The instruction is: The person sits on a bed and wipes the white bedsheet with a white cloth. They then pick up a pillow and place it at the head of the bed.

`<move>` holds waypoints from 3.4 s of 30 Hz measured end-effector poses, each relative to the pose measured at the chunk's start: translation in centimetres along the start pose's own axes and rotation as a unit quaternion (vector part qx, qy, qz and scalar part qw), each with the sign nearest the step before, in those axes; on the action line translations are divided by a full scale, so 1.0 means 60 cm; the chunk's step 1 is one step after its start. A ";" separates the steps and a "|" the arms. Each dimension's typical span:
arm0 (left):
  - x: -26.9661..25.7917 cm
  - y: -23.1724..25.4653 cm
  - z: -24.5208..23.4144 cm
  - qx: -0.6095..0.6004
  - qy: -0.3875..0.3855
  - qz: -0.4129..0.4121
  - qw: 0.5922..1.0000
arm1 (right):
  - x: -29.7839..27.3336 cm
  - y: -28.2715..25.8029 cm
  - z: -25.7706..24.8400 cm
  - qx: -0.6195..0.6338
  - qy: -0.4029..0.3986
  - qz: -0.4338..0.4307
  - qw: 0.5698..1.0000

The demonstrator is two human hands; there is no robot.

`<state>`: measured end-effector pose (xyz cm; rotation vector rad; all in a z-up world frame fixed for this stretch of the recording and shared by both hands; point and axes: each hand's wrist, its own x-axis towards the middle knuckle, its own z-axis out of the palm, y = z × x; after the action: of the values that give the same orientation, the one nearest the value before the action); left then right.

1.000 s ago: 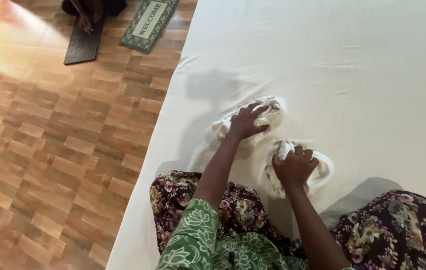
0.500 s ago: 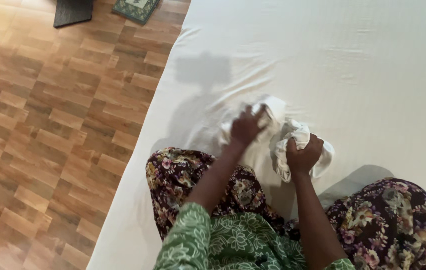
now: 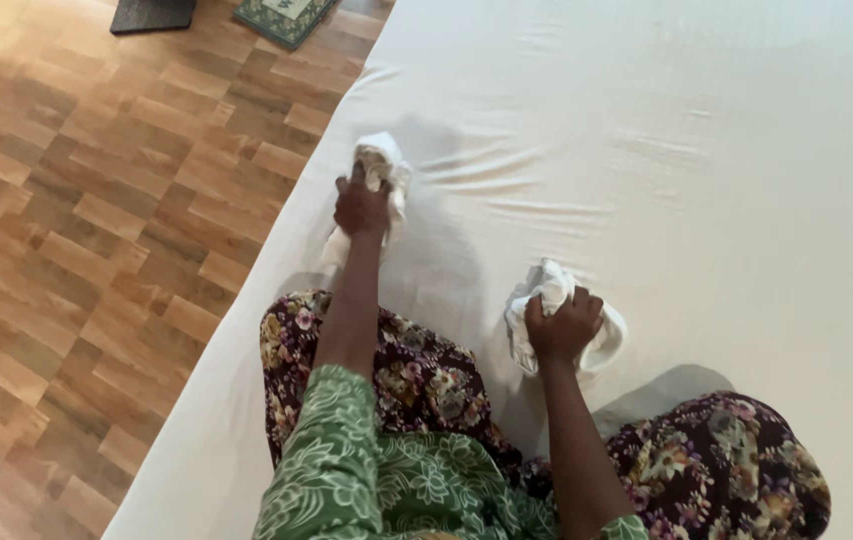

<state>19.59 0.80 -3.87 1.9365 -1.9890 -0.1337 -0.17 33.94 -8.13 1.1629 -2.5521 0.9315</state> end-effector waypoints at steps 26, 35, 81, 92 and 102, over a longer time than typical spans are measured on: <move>-0.207 0.142 0.017 -0.085 -0.101 0.328 0.935 | -0.011 -0.061 -0.055 0.032 -0.186 -0.197 0.962; -0.371 0.391 -0.001 -0.664 -0.221 0.261 0.665 | -0.037 -0.039 -0.030 0.018 -0.030 -0.250 0.968; -0.116 0.148 0.016 -0.062 0.107 0.316 0.941 | -0.025 -0.055 -0.046 0.020 -0.118 -0.191 0.974; -0.335 0.402 0.078 -0.150 -0.064 0.531 0.831 | -0.029 -0.045 -0.038 0.032 -0.096 -0.194 0.976; -0.029 0.279 0.167 0.006 0.050 0.285 0.957 | -0.016 -0.060 -0.063 0.061 -0.090 -0.185 0.977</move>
<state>0.54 1.66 -8.30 1.2707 -2.3832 0.1226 2.81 35.09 -3.86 1.7559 -2.3082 0.9354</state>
